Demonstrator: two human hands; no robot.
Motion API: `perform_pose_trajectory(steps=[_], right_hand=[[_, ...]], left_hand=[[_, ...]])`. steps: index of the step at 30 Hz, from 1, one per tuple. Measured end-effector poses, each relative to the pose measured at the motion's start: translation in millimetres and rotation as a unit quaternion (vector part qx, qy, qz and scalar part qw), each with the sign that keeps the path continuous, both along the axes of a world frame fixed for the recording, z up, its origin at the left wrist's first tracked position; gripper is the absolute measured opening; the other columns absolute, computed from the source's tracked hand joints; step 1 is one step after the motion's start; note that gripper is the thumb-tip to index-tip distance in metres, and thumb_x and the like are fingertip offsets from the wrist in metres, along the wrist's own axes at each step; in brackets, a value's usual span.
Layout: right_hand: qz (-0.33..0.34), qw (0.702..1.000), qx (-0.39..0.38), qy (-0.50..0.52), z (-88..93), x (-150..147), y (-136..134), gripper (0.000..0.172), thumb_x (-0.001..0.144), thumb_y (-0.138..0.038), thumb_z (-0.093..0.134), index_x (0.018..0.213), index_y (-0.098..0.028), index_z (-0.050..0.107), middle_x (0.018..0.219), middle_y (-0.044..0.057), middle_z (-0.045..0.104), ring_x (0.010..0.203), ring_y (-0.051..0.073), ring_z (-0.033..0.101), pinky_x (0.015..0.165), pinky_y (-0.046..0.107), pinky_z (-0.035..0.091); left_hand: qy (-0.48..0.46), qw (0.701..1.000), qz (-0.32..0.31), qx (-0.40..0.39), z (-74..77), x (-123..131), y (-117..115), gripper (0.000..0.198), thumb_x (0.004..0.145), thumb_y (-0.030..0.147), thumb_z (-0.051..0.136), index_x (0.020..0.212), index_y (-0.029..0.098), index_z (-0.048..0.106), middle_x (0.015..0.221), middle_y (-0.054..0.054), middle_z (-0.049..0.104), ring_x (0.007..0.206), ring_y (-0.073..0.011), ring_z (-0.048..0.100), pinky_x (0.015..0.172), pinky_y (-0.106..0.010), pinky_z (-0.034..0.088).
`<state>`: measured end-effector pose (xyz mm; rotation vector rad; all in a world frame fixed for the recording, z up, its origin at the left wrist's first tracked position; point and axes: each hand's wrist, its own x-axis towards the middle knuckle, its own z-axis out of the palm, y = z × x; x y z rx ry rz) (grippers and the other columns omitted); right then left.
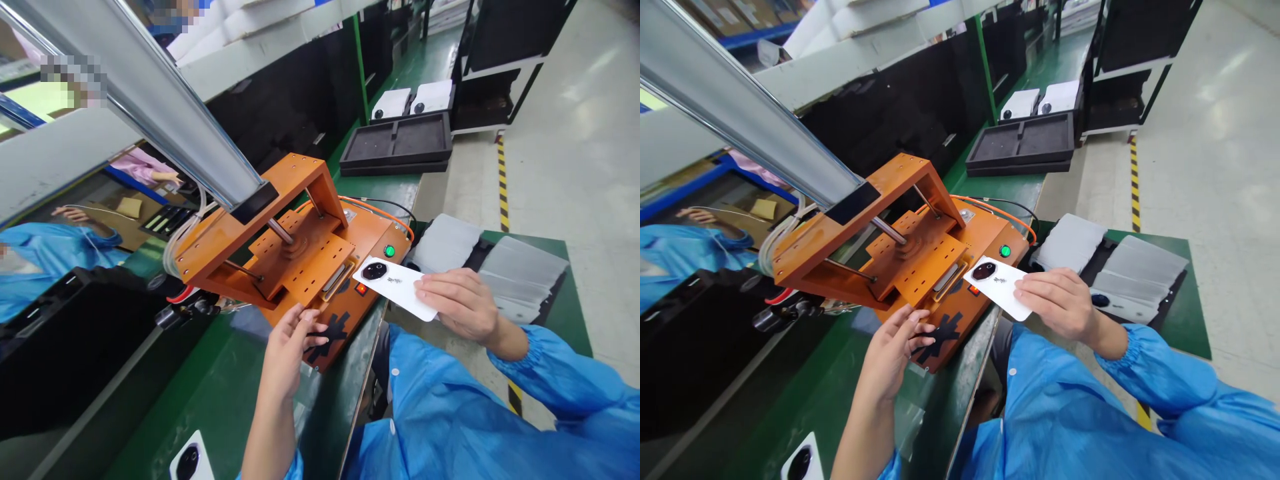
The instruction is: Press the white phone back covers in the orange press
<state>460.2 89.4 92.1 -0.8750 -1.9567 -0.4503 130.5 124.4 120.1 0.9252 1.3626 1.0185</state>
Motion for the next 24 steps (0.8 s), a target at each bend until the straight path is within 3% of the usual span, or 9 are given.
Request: perform_pose_trajectory(steps=[4, 8, 13, 17, 20, 23, 24], right_hand=[[-0.003, 1.0, -0.001, 0.001, -1.2, 1.4, 0.7, 0.031, 0.1, -0.014, 0.051, 0.123, -0.022, 0.069, 0.112, 0.007, 0.078, 0.106, 0.021, 0.073, 0.079, 0.036, 0.056], [-0.001, 1.0, 0.0, 0.003, -4.4, 2.7, 2.2, 0.034, 0.097, -0.01, 0.054, 0.126, -0.022, 0.068, 0.113, 0.008, 0.078, 0.106, 0.022, 0.073, 0.079, 0.037, 0.056], [0.007, 1.0, 0.016, 0.017, -12.8, -1.7, 14.4, 0.037, 0.095, -0.008, 0.057, 0.127, -0.021, 0.068, 0.114, 0.009, 0.077, 0.106, 0.023, 0.074, 0.08, 0.037, 0.057], [0.002, 0.998, 0.035, 0.043, -24.6, -11.3, 42.5, 0.045, 0.093, -0.006, 0.058, 0.132, -0.026, 0.066, 0.12, 0.007, 0.076, 0.108, 0.022, 0.073, 0.082, 0.036, 0.056], [0.006, 0.998, 0.038, 0.046, -26.9, -24.1, 68.8, 0.048, 0.092, -0.004, 0.059, 0.133, -0.028, 0.064, 0.122, 0.006, 0.075, 0.109, 0.021, 0.073, 0.085, 0.037, 0.054], [0.033, 0.998, 0.043, 0.043, -21.0, -42.3, 92.9, 0.045, 0.093, -0.006, 0.058, 0.133, -0.027, 0.065, 0.122, 0.005, 0.075, 0.111, 0.02, 0.071, 0.086, 0.036, 0.052], [0.045, 0.997, 0.046, 0.037, -18.1, -49.0, 100.5, 0.043, 0.094, -0.007, 0.057, 0.132, -0.026, 0.065, 0.121, 0.005, 0.075, 0.112, 0.019, 0.071, 0.087, 0.036, 0.051]], left_hand=[[0.009, 1.0, -0.018, -0.006, 0.2, 7.9, 2.0, 0.059, 0.07, 0.047, 0.085, 0.113, 0.014, 0.062, 0.115, -0.013, 0.068, 0.078, -0.0159, 0.07, 0.045, -0.02, 0.054], [-0.024, 1.0, 0.003, 0.006, -0.6, 26.0, 11.7, 0.062, 0.068, 0.046, 0.086, 0.116, 0.014, 0.063, 0.106, -0.012, 0.072, 0.067, -0.0146, 0.07, 0.033, -0.016, 0.04], [-0.089, 0.994, 0.044, 0.034, 2.8, 54.4, 43.7, 0.049, 0.074, 0.046, 0.078, 0.107, 0.013, 0.064, 0.099, -0.015, 0.076, 0.058, -0.0119, 0.068, 0.033, -0.014, 0.026], [-0.11, 0.987, 0.088, 0.072, 12.4, 71.4, 64.5, 0.045, 0.08, 0.046, 0.071, 0.111, 0.015, 0.063, 0.093, -0.01, 0.076, 0.051, -0.0061, 0.06, 0.037, -0.014, 0.018], [-0.109, 0.989, 0.079, 0.064, 14.2, 71.5, 43.5, 0.04, 0.079, 0.048, 0.072, 0.1, 0.014, 0.065, 0.073, -0.004, 0.07, 0.043, -0.0049, 0.05, 0.038, -0.016, 0.018], [-0.073, 0.996, 0.026, 0.042, 0.8, 57.7, -19.0, 0.035, 0.086, 0.049, 0.068, 0.089, 0.015, 0.064, 0.061, 0.001, 0.061, 0.044, -0.0072, 0.047, 0.042, -0.019, 0.027], [-0.023, 0.998, -0.011, 0.053, -6.4, 50.2, -44.4, 0.033, 0.092, 0.05, 0.061, 0.091, 0.017, 0.064, 0.063, 0.001, 0.06, 0.049, -0.0088, 0.05, 0.047, -0.02, 0.034]])
